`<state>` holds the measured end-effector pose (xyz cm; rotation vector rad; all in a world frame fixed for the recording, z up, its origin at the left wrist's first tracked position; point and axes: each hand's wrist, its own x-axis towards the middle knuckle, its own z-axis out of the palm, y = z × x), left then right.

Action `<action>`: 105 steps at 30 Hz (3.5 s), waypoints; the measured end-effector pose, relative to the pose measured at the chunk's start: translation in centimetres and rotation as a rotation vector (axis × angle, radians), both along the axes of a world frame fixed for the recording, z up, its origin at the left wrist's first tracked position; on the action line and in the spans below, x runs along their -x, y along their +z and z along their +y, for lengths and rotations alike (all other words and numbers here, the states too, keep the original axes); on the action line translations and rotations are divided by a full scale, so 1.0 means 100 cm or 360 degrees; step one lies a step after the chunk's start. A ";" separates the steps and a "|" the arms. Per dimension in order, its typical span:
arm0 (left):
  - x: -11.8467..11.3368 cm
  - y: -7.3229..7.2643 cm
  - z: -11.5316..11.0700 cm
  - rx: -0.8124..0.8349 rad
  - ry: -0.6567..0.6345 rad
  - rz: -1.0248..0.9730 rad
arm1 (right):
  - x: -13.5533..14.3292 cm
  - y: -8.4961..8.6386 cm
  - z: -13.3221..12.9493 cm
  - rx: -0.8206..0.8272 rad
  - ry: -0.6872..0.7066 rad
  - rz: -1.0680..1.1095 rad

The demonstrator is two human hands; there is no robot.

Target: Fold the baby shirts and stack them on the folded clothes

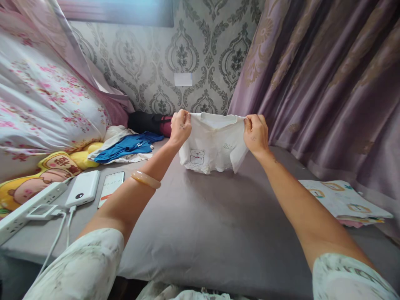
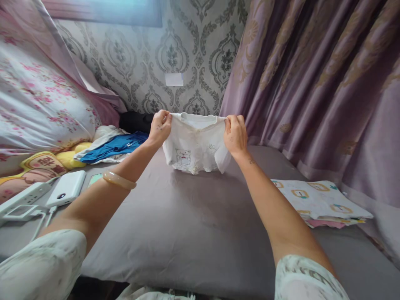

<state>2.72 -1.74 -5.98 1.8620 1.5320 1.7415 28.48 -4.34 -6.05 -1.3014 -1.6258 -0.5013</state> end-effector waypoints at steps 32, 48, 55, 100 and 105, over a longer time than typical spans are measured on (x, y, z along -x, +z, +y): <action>0.015 -0.150 0.009 0.0720 0.0036 0.1226 | -0.016 -0.129 0.007 0.1403 0.0182 -0.0275; 0.011 -0.197 0.064 0.0714 0.0019 0.1302 | -0.014 -0.175 0.058 0.1584 0.0094 -0.0587; 0.005 -0.194 0.099 0.0758 0.0034 0.1250 | -0.015 -0.175 0.096 0.1616 0.0069 -0.0566; -0.041 -0.179 0.093 0.0697 -0.0267 0.1328 | -0.099 -0.177 0.019 0.1855 -0.0039 0.0199; -0.078 -0.179 0.073 0.0581 -0.0691 0.1427 | -0.097 -0.180 -0.027 0.2001 -0.0052 0.0065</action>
